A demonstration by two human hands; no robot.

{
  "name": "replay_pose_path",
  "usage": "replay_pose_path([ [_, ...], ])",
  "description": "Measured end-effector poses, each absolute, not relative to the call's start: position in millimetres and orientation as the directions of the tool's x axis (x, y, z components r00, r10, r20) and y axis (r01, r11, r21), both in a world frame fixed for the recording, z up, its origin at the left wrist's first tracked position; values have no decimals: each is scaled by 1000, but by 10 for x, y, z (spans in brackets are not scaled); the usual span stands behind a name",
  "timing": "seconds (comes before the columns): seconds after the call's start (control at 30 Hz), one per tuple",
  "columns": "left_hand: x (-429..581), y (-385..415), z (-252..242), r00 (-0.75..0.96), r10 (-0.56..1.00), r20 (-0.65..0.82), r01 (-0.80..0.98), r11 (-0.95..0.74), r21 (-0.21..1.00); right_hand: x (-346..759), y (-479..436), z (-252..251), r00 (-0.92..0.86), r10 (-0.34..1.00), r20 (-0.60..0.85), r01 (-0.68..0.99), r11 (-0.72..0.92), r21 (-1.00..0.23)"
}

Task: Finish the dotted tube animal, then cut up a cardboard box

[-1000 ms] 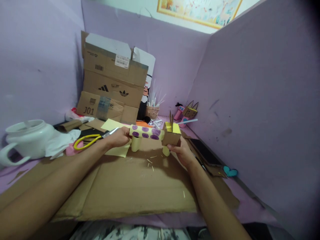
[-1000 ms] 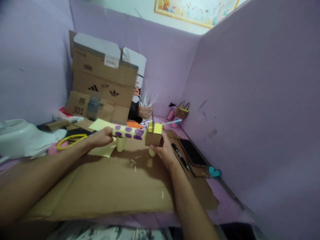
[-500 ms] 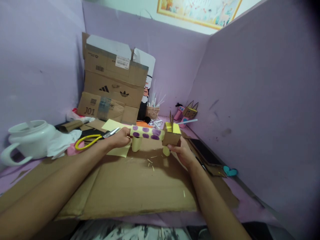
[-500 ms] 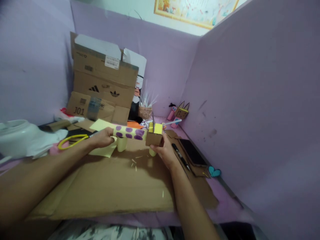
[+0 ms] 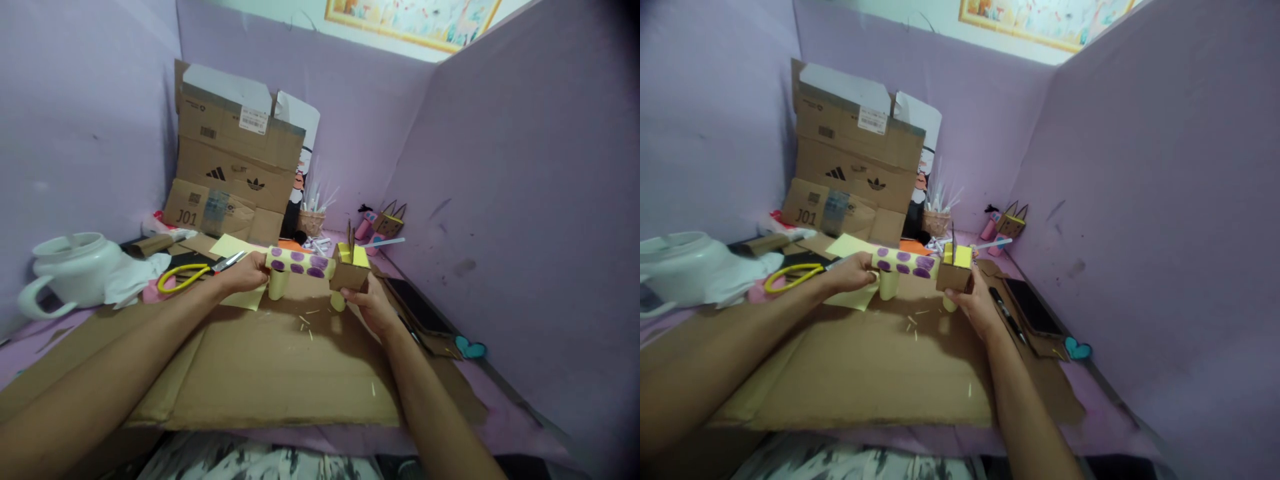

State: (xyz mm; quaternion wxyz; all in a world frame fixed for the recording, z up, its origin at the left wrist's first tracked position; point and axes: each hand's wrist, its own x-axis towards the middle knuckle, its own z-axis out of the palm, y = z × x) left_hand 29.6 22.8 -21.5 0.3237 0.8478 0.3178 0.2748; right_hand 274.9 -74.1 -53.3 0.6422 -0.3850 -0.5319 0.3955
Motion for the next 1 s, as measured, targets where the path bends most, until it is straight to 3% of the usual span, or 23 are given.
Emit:
replay_pose_path([
  [0.4, 349, 254, -300, 605, 731, 315, 305, -578, 757, 2772, -728, -586, 136, 906, 401, 9, 404, -915],
  [0.67, 370, 218, -291, 599, 724, 341, 280, -588, 759, 2713, -697, -653, 181, 938, 296, 178, 265, -948],
  [1.0, 366, 244, -326, 603, 715, 354, 269, -600, 753, 2701, -686, -669, 212, 927, 308, 196, 269, -943],
])
